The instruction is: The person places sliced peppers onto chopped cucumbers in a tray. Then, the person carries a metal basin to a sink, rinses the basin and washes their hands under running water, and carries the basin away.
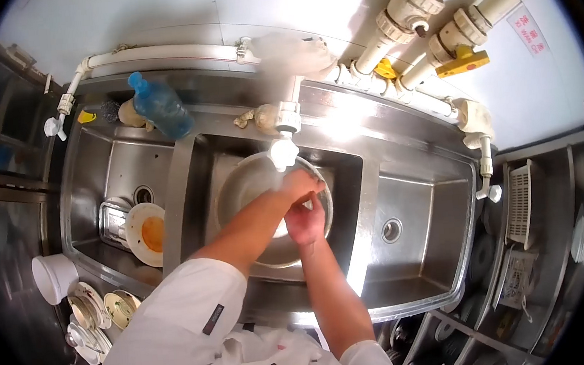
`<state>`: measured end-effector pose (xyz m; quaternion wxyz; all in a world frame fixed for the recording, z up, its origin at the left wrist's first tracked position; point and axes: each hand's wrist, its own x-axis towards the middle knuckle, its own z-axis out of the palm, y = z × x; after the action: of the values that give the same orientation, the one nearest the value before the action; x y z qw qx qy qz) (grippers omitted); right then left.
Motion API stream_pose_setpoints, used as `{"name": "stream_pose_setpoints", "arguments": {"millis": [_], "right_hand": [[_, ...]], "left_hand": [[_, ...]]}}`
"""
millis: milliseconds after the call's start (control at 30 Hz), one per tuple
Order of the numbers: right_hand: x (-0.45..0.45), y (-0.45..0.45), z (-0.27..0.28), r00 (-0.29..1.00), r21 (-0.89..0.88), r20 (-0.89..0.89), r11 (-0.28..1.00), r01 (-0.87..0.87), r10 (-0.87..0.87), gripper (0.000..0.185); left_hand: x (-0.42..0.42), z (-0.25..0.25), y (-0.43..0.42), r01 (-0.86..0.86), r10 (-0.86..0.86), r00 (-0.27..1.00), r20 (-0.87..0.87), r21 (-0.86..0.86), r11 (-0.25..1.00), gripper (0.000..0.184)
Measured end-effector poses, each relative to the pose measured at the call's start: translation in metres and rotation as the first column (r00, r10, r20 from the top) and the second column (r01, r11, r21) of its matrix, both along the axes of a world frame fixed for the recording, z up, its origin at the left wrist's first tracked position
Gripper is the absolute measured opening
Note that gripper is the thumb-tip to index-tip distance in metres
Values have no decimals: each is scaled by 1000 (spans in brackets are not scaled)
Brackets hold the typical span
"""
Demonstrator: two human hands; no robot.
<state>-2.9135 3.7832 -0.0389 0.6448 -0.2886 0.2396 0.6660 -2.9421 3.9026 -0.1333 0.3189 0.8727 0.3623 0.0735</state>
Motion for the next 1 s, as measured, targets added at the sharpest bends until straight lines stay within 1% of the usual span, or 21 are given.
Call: {"name": "stream_pose_setpoints", "arguments": {"millis": [33,133,167,200,233,267,333,367,400,433,467,500,533,567,600,667,733,767,833,900,1000], "right_hand": [[-1,3,0,1000,-30,0,999,16,-16,65],[-6,19,-15,998,-94,25,994,52,-50,70],[-8,25,-22,998,-78,7,995,62,-62,70],[-13,34,-29,998,-56,-15,997,62,-63,70],[-22,44,-34,997,-74,5,994,77,-77,70],[-29,52,-39,999,-57,-30,998,41,-42,68],[-32,65,-153,980,-41,-200,999,-28,19,63],[-37,75,-173,964,-75,117,970,-231,239,56],[-40,85,-186,694,-199,491,843,-500,527,48],[-39,93,-205,103,-423,757,604,-675,645,41],[-38,95,-222,-412,-590,802,467,-658,433,34],[-38,95,-247,-690,-681,705,427,-595,164,27],[-42,93,-255,-848,-734,522,461,-499,-86,26],[-57,90,-174,-877,-766,471,450,-459,-92,22],[-65,96,-140,-926,-872,355,313,-377,-125,25],[-67,109,-106,-904,-959,230,72,-273,-360,29],[-71,122,-108,-814,-999,38,-7,-41,-580,34],[-69,122,-104,-991,-992,114,50,-117,-65,34],[-63,105,-107,-880,-898,436,159,-411,188,39],[-48,69,-119,-599,-713,701,335,-616,387,44],[-37,37,-131,29,-334,879,658,-676,476,52]], "left_hand": [[0,-11,5,-23,22,1000,9,73,997,27],[-18,-73,13,-515,519,847,115,-62,855,25],[-29,-110,16,-570,697,716,-41,-609,551,26],[-48,-95,6,-301,829,560,7,-930,212,28],[-67,-79,-5,32,923,353,-153,-984,-175,31],[-75,-71,-22,56,951,275,-138,-986,-160,33],[-86,6,-56,12,983,-37,-182,-983,-182,38],[-99,67,-69,128,974,4,-228,-966,-226,39],[-106,84,-80,76,958,96,-272,-957,-279,42],[-110,89,-93,21,929,184,-320,-944,-329,45],[-108,87,-108,36,947,180,-265,-961,-276,48],[-106,87,-114,51,962,176,-210,-974,-222,51],[-109,95,-110,87,964,153,-219,-968,-233,53],[-111,104,-106,127,964,134,-229,-961,-245,54],[-112,111,-101,171,964,115,-238,-951,-256,56],[-103,103,-89,222,943,51,-329,-917,-332,59],[-93,81,-73,262,918,14,-396,-885,-385,61],[-92,68,-67,219,924,20,-382,-900,-377,60],[-83,44,-54,233,931,39,-362,-903,-361,57],[-91,70,-48,210,912,94,-399,-888,-409,55],[-86,-51,-55,256,971,143,-190,-941,-222,49]]}}
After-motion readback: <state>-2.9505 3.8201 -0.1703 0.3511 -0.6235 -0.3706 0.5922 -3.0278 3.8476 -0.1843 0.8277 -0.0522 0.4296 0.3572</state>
